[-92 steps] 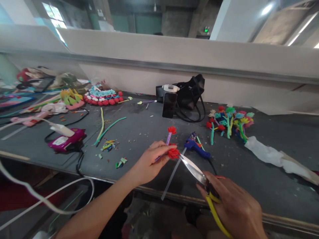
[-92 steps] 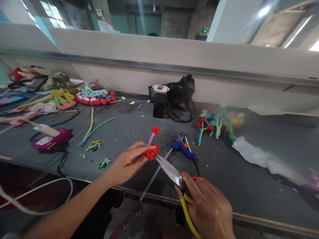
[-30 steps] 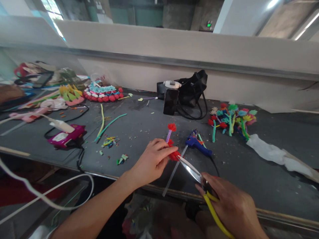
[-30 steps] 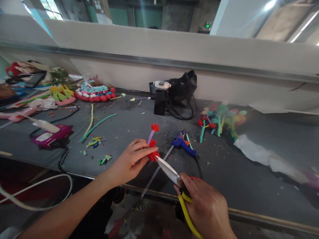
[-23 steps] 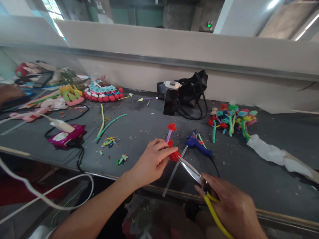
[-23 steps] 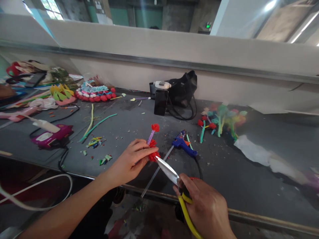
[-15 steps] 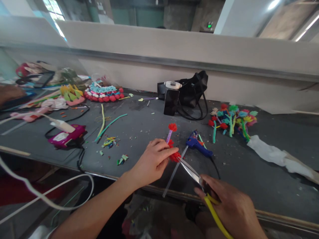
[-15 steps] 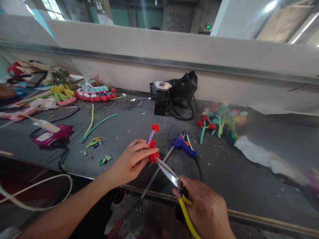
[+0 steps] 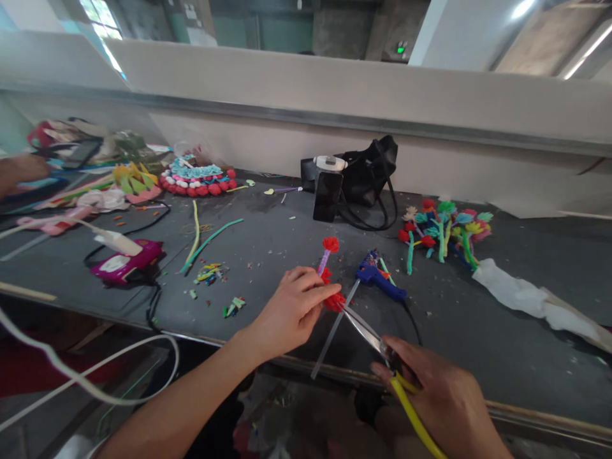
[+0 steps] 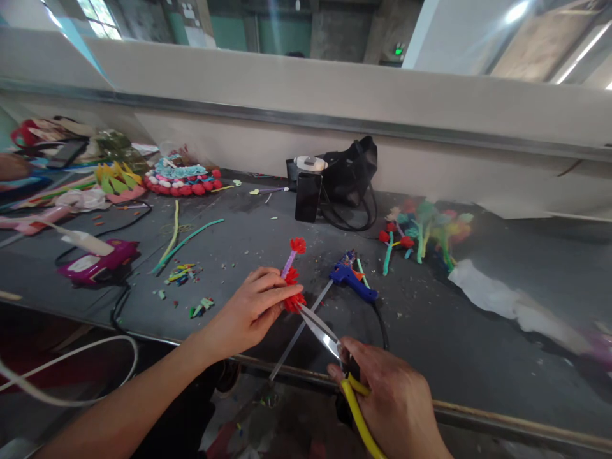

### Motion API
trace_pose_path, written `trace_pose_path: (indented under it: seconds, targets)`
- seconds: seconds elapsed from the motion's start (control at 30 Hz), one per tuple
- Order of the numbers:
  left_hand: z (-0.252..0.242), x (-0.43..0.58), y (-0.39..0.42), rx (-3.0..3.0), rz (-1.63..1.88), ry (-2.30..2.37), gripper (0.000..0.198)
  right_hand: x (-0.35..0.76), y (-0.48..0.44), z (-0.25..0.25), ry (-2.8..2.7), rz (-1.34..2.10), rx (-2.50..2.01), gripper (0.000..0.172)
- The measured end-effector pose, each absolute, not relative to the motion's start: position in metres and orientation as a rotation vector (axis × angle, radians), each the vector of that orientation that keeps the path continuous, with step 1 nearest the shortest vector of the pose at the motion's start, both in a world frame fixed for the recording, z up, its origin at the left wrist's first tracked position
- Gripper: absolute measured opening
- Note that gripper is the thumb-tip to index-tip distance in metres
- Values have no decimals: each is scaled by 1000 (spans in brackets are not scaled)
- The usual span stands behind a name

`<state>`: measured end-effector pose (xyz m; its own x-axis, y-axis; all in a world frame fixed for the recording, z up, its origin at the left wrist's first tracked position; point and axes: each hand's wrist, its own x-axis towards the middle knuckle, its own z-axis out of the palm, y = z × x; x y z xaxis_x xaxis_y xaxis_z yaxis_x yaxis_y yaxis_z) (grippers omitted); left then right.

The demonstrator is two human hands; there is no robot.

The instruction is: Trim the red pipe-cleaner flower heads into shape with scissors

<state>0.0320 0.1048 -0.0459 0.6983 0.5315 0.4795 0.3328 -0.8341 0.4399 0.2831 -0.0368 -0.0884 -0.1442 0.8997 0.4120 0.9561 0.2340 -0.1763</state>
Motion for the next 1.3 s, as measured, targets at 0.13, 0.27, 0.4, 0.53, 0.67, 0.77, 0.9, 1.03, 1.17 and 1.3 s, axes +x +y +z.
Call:
trace_pose_path:
  seconds: [0.13,0.27,0.4,0.53,0.67,0.77,0.9,1.03,1.17,1.3]
  targets:
    - [-45,32,105,2586,849,692,44,282,-36,-88,-2070,-194,-1686,38]
    - [-45,33,105,2588,840,691,42,280,-37,-87,-2071,-221,-1653,35]
    - [-46,33,105,2585,842,688,43,280,-38,-89,-2079,-216,-1590,29]
    - [-48,33,105,2581,849,683,43,278,-39,-89,-2108,-203,-1572,24]
    - [-48,33,106,2578,850,678,42,272,-36,-86,-2081,-278,-1534,30]
    - [-49,33,108,2585,877,657,41,271,-31,-84,-2104,-272,-1556,31]
    - [-49,31,112,2593,895,699,39,275,-26,-84,-2129,-229,-1599,32]
    - [-46,28,116,2527,936,732,39,279,-23,-86,-2109,-275,-1583,33]
    - [-43,27,116,2449,934,709,37,282,-24,-90,-2079,-385,-1655,26]
    - [-42,27,113,2418,888,648,34,288,-29,-90,-2081,-567,-1704,25]
